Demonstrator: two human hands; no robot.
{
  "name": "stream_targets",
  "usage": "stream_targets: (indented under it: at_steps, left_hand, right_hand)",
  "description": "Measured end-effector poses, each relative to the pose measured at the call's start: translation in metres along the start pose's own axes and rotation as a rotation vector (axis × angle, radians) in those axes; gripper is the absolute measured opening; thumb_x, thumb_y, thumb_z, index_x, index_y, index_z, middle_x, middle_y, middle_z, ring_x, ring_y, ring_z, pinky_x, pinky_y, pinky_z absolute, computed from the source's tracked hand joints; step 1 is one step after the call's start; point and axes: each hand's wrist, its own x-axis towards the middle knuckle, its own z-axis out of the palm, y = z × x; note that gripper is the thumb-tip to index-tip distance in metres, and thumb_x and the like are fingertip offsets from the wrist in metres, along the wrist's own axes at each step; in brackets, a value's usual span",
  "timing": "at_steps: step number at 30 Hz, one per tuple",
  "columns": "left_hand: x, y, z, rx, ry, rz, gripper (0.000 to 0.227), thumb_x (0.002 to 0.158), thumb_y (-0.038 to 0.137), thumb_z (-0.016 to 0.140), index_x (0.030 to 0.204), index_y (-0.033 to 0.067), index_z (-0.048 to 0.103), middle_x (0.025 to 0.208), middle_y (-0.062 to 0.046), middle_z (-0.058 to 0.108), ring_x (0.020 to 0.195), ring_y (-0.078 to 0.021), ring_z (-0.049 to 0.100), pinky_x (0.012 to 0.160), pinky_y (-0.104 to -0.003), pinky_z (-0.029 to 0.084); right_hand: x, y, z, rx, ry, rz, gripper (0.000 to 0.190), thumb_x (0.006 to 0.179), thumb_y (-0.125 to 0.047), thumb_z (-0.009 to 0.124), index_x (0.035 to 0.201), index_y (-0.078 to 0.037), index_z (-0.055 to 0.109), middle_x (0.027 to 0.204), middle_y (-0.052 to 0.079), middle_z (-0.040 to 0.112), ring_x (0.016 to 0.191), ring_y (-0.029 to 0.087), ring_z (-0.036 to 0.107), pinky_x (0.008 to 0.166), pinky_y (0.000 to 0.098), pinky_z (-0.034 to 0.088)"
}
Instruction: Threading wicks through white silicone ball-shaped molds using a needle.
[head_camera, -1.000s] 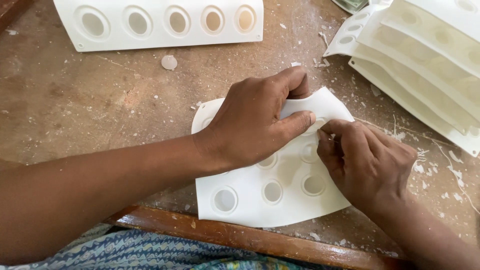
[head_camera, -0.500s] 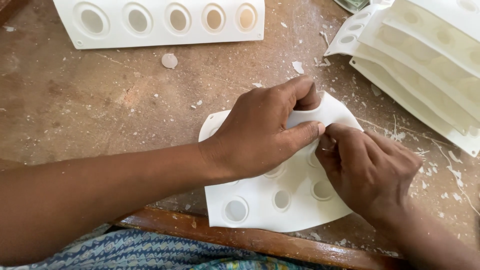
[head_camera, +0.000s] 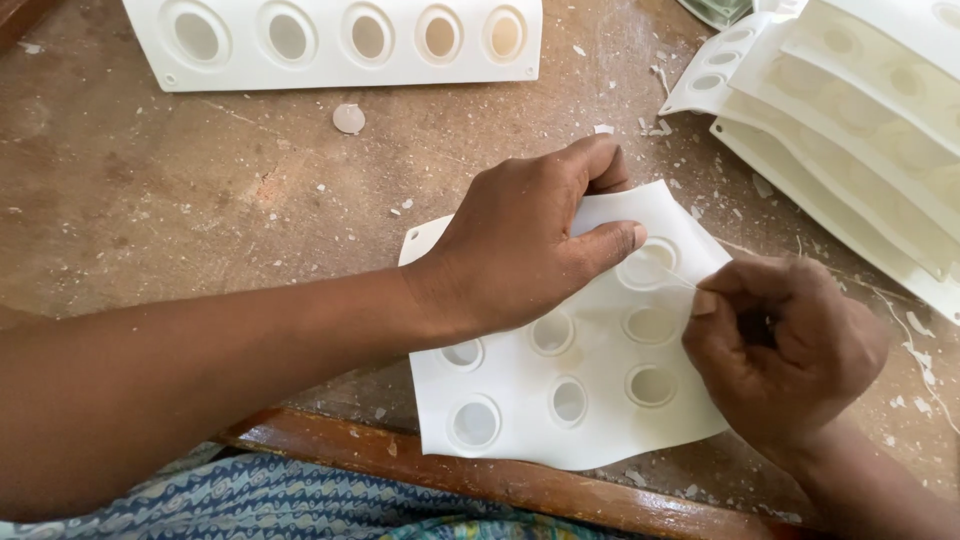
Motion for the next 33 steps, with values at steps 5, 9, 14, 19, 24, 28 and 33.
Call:
stream_targets:
  at_steps: [5,9,14,19,24,28,33]
  left_hand:
    - [0.000,0.006,0.000,0.055,0.001,0.023,0.030,0.090,0.030,0.072,0.105,0.0071,0.062,0.075,-0.009,0.071,0.068,-0.0222,0.072,0.068,-0.041,0.055]
    - [0.001,0.004,0.002,0.067,-0.019,0.018,0.029,0.089,0.030,0.072,0.104,0.0064,0.062,0.069,-0.009,0.069,0.061,-0.0216,0.071,0.064,-0.041,0.054]
    - [0.001,-0.002,0.004,0.055,-0.007,0.051,0.028,0.090,0.029,0.073,0.102,0.0058,0.063,0.073,-0.010,0.071,0.064,-0.0212,0.072,0.065,-0.040,0.056]
    - [0.002,-0.004,0.002,0.031,0.033,0.091,0.027,0.091,0.028,0.073,0.101,0.0051,0.064,0.081,-0.011,0.074,0.073,-0.0231,0.075,0.069,-0.040,0.057]
    - [0.004,0.001,-0.003,0.117,0.037,0.141,0.026,0.091,0.024,0.075,0.102,0.0041,0.064,0.080,-0.011,0.073,0.072,-0.0257,0.074,0.070,-0.042,0.055]
    - [0.014,-0.006,-0.009,0.243,0.053,0.222,0.020,0.095,0.017,0.074,0.107,0.0036,0.067,0.085,-0.010,0.075,0.072,-0.0233,0.073,0.071,-0.042,0.056]
    - [0.034,-0.029,-0.047,0.640,0.157,0.400,0.023,0.092,0.008,0.075,0.113,-0.0005,0.071,0.096,-0.015,0.074,0.077,-0.0249,0.068,0.068,-0.041,0.056]
  right_hand:
    - [-0.010,0.009,-0.003,0.000,0.067,-0.107,0.020,0.098,-0.001,0.075,0.098,0.002,0.055,0.080,0.008,0.070,0.054,0.007,0.060,0.048,0.0220,0.047]
    - [-0.007,0.010,0.003,-0.012,0.078,-0.127,0.020,0.104,-0.006,0.074,0.107,0.000,0.055,0.081,0.006,0.070,0.059,0.006,0.061,0.053,0.0234,0.048]
    - [0.016,-0.008,0.007,-0.201,-0.123,-0.202,0.014,0.097,-0.014,0.081,0.098,-0.007,0.069,0.072,0.001,0.066,0.056,0.008,0.060,0.045,0.0289,0.043]
    - [0.021,-0.014,0.004,-0.275,-0.135,-0.238,0.016,0.090,-0.005,0.076,0.106,-0.006,0.078,0.074,0.004,0.069,0.048,0.008,0.054,0.037,0.0293,0.040]
    - [0.024,-0.009,-0.003,0.005,-0.070,0.001,0.011,0.100,-0.012,0.069,0.103,-0.001,0.067,0.075,0.002,0.063,0.054,0.007,0.054,0.045,0.0248,0.041]
    - [0.014,0.010,-0.009,0.354,0.018,0.055,0.025,0.113,-0.022,0.052,0.116,0.002,0.058,0.088,0.006,0.062,0.076,0.008,0.061,0.064,0.0199,0.051]
    - [0.008,0.023,-0.016,0.775,0.064,0.368,0.025,0.119,-0.017,0.049,0.116,0.002,0.066,0.090,0.006,0.058,0.073,0.008,0.049,0.069,0.0226,0.046]
